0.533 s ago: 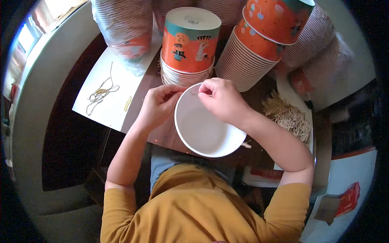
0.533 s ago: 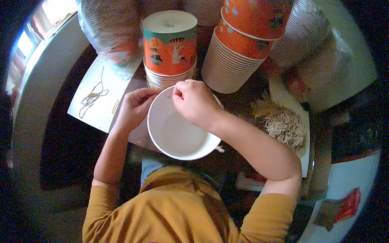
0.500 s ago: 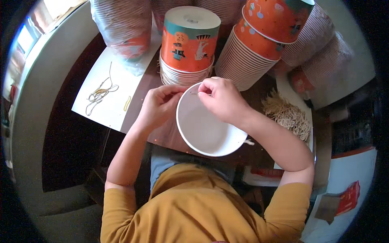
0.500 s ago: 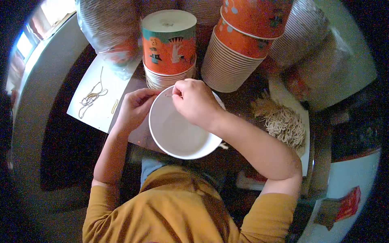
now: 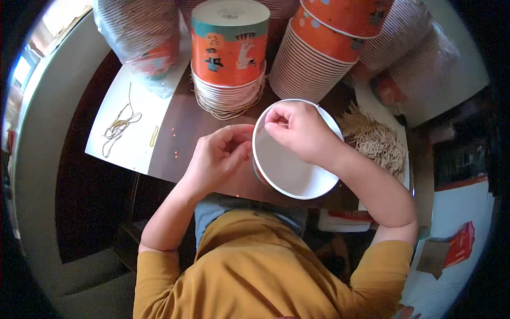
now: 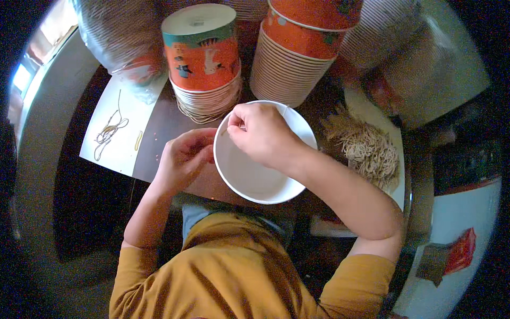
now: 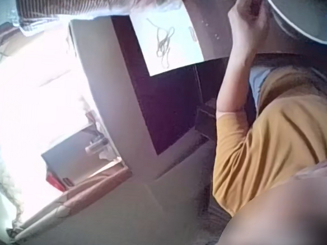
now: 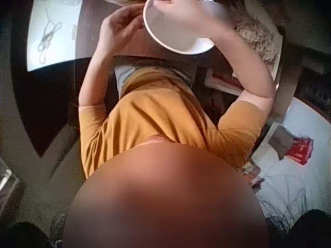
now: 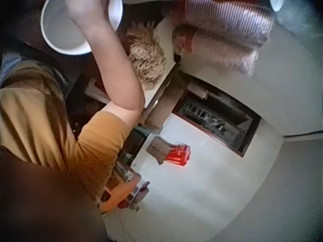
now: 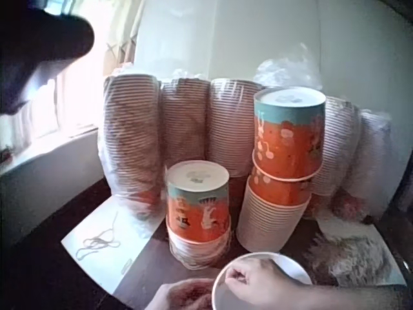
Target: Attaching and knotting strings to pre-punched paper cups to create handles.
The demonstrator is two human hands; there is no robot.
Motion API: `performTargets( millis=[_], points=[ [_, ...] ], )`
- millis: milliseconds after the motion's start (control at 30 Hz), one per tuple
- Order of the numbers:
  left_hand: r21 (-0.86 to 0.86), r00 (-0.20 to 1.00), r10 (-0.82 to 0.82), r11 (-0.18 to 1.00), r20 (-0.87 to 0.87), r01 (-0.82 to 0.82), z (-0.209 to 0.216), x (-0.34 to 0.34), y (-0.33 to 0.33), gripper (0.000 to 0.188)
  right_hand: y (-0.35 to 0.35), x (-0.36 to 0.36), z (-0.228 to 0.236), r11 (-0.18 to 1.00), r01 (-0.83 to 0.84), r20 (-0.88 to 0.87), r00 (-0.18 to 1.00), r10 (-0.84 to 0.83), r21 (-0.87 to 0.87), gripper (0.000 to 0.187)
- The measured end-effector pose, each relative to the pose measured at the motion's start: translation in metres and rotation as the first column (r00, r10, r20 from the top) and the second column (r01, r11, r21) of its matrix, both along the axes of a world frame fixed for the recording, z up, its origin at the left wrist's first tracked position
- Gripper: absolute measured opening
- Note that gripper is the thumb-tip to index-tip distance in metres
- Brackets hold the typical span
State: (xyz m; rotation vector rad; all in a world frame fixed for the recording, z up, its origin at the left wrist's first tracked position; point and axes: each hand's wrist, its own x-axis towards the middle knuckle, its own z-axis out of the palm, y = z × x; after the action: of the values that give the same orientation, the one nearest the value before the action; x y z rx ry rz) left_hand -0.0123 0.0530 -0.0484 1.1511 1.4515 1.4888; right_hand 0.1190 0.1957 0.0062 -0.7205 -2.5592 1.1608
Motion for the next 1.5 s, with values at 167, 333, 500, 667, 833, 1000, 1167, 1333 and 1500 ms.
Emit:
performTargets(
  millis=[167,333,500,667,833,1000,1167,1333,1500],
  points=[
    [0.006,0.995,0.058,0.998,-0.086,-0.058,-0.006,0.002,0.003,0.026,-0.002,0.012,0.0,0.991,0.047,0.099,0.995,-0.035,-0.126,0.014],
    [0.038,0.966,0.137,0.991,-0.22,-0.132,0.001,0.007,0.002,0.02,-0.002,0.016,-0.004,0.976,0.054,0.07,0.997,-0.04,-0.213,0.014],
    [0.042,0.963,0.142,0.99,-0.228,-0.136,-0.001,0.007,0.002,0.019,-0.004,0.015,-0.01,0.973,-0.008,0.03,0.999,0.015,-0.229,0.014],
    [0.047,0.961,0.159,0.987,-0.225,-0.152,-0.003,0.007,0.001,0.018,-0.004,0.011,-0.01,0.977,-0.016,0.014,1.0,0.02,-0.212,0.014],
    [0.056,0.931,0.176,0.984,-0.32,-0.167,-0.001,0.005,0.0,0.016,-0.006,0.009,-0.006,0.982,0.006,0.03,1.0,0.0,-0.19,0.013],
    [0.08,0.927,0.183,0.983,-0.328,-0.166,-0.005,0.006,0.001,0.016,-0.007,0.008,-0.009,0.992,-0.013,-0.014,1.0,0.011,-0.124,0.013],
    [0.074,0.928,0.194,0.981,-0.319,-0.179,-0.005,0.005,0.001,0.016,-0.005,0.006,-0.016,0.967,-0.029,-0.027,0.999,0.023,-0.254,0.012],
    [0.09,0.924,0.184,0.982,-0.335,-0.163,-0.006,0.004,0.001,0.016,-0.002,0.006,-0.014,0.901,-0.045,-0.017,0.999,0.042,-0.432,0.01],
    [0.124,0.898,0.195,0.98,-0.394,-0.158,-0.006,0.003,0.002,0.016,0.0,0.004,-0.018,0.873,-0.061,-0.013,0.998,0.063,-0.484,0.011]
  ],
)
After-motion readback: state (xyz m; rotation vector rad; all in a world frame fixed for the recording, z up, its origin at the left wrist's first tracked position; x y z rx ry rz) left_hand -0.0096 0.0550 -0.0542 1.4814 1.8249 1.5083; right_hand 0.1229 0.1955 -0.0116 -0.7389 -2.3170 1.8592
